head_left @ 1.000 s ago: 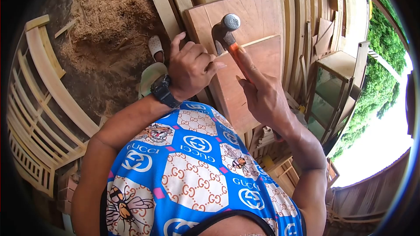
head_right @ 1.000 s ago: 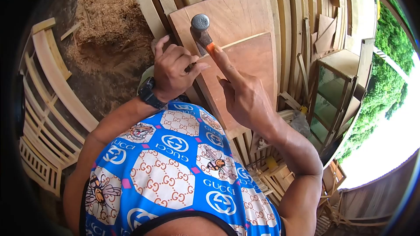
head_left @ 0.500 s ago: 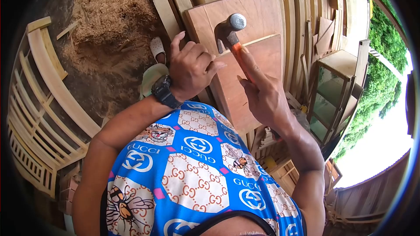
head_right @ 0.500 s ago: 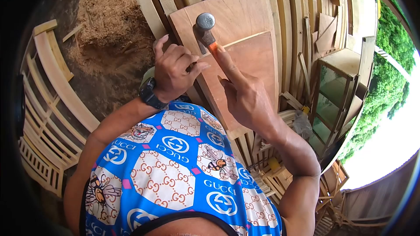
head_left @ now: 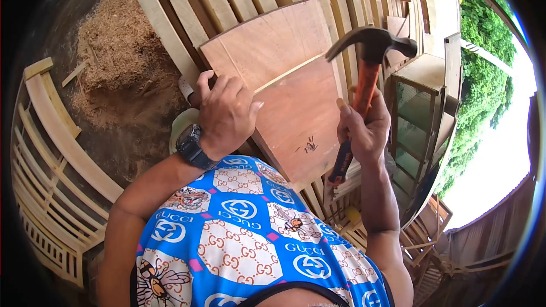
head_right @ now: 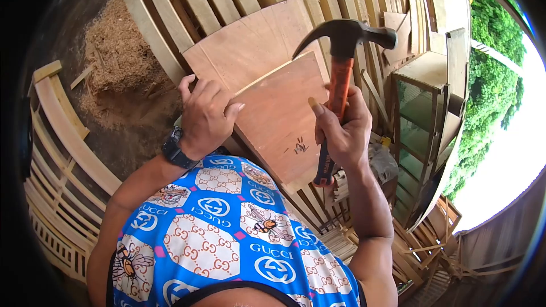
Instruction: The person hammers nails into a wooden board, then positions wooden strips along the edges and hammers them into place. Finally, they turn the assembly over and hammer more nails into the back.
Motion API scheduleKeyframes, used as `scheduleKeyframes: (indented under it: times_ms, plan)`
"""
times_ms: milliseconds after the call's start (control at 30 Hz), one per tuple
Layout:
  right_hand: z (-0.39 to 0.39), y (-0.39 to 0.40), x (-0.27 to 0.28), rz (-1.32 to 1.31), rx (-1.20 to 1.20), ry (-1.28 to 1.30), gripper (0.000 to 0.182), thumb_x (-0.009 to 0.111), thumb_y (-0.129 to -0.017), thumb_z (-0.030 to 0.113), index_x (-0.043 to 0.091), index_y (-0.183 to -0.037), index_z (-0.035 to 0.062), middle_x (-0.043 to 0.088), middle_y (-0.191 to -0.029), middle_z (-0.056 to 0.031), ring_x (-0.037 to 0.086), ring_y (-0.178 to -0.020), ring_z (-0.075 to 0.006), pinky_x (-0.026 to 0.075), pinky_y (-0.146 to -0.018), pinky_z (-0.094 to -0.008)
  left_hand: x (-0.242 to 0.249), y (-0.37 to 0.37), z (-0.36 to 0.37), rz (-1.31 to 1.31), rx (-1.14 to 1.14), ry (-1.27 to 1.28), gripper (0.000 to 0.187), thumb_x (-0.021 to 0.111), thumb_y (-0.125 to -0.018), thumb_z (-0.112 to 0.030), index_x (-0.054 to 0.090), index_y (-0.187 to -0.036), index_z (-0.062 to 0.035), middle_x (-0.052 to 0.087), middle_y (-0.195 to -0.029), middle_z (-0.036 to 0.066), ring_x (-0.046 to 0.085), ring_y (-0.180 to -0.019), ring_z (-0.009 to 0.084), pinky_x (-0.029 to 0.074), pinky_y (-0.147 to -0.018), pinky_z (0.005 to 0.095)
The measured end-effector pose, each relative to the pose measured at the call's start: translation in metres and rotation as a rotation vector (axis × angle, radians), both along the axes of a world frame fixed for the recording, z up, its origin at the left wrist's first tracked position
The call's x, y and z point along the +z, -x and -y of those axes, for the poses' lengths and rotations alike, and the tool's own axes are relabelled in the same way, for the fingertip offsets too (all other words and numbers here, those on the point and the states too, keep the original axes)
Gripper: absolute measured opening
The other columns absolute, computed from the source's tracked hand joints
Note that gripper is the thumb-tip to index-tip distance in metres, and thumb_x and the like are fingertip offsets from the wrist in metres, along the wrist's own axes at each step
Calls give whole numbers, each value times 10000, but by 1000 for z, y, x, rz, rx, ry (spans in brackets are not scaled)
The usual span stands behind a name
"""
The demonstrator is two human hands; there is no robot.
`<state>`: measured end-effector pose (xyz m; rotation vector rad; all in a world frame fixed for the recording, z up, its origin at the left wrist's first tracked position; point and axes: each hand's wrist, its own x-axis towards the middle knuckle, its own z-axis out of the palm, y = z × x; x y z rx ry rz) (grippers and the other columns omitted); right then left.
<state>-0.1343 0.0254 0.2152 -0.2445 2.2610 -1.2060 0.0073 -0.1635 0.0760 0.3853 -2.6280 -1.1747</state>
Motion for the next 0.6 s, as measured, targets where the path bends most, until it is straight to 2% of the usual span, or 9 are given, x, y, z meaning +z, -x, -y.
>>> scheduleKeyframes:
  times_ms: [33, 67, 133, 167, 267, 467, 533, 567, 600]
  plan:
    - [2, 4, 1, 5, -42, 38, 187, 728, -958, 87, 567, -1021, 17, 566, -631, 0, 515, -440, -63, 414, -417, -233, 2, 4, 0, 30, -25, 20, 158, 804, -807, -204, 689, -845, -101, 593, -866, 50, 585, -932, 264, 322, -1044, 562]
    - [1, 9, 0, 2, -49, 39, 187, 728, -958, 87, 567, -1021, 17, 566, -631, 0, 515, -440, -63, 414, -417, -233, 5, 9, -2, 27, -32, 20, 158, 804, -807, -204, 689, -845, -101, 593, -866, 50, 585, -932, 264, 322, -1044, 562]
    - [-2, 16, -2, 77, -105, -100, 203, 755, -948, 115, 576, -918, 24, 547, -605, 1, 508, -430, -67, 400, -400, -232, 12, 22, -9, 140, 9, 74, 189, 807, -807, -232, 698, -870, -92, 609, -916, 64, 579, -993, 269, 316, -1049, 559]
    - [-1, 16, -2, 138, -168, -81, 236, 766, -945, 142, 579, -859, 27, 532, -583, 7, 498, -417, -70, 395, -392, -232, 14, 27, -12, 136, 2, 78, 189, 807, -807, -232, 698, -870, -92, 609, -916, 64, 579, -993, 269, 316, -1049, 559]
    - [-10, 8, -14, 232, -236, -38, 241, 764, -951, 160, 578, -872, 27, 526, -576, 13, 490, -411, -67, 393, -389, -234, 14, 40, -26, 112, -8, 189, 231, 812, -802, -253, 704, -899, -74, 623, -962, 83, 573, -1035, 280, 319, -1050, 553]
    - [-24, -8, -33, 195, -239, -76, 239, 758, -958, 167, 584, -885, 20, 523, -585, 16, 491, -418, -68, 401, -392, -238, -4, 82, -43, -52, -60, 84, 251, 804, -799, -243, 709, -926, -48, 634, -987, 108, 581, -1050, 299, 320, -1059, 546]
    - [-31, -12, -42, 208, -270, -86, 236, 761, -957, 166, 586, -892, 21, 527, -592, 18, 496, -425, -67, 400, -394, -239, -7, 101, -54, -127, -20, 68, 210, 753, -820, -207, 705, -928, -33, 633, -987, 121, 582, -1053, 307, 324, -1051, 539]
    - [-37, -13, -48, 216, -275, -70, 233, 759, -959, 167, 587, -897, 23, 530, -600, 19, 499, -427, -70, 400, -397, -238, -7, 109, -57, -130, -13, 76, 177, 681, -842, -177, 700, -928, -24, 630, -998, 134, 580, -1054, 311, 330, -1043, 530]
    - [-42, -15, -54, 217, -273, -63, 233, 759, -959, 167, 587, -897, 23, 530, -600, 19, 499, -427, -70, 400, -397, -238, -5, 114, -59, -130, -12, 83, 177, 681, -842, -177, 700, -928, -24, 630, -998, 134, 580, -1054, 311, 330, -1043, 530]
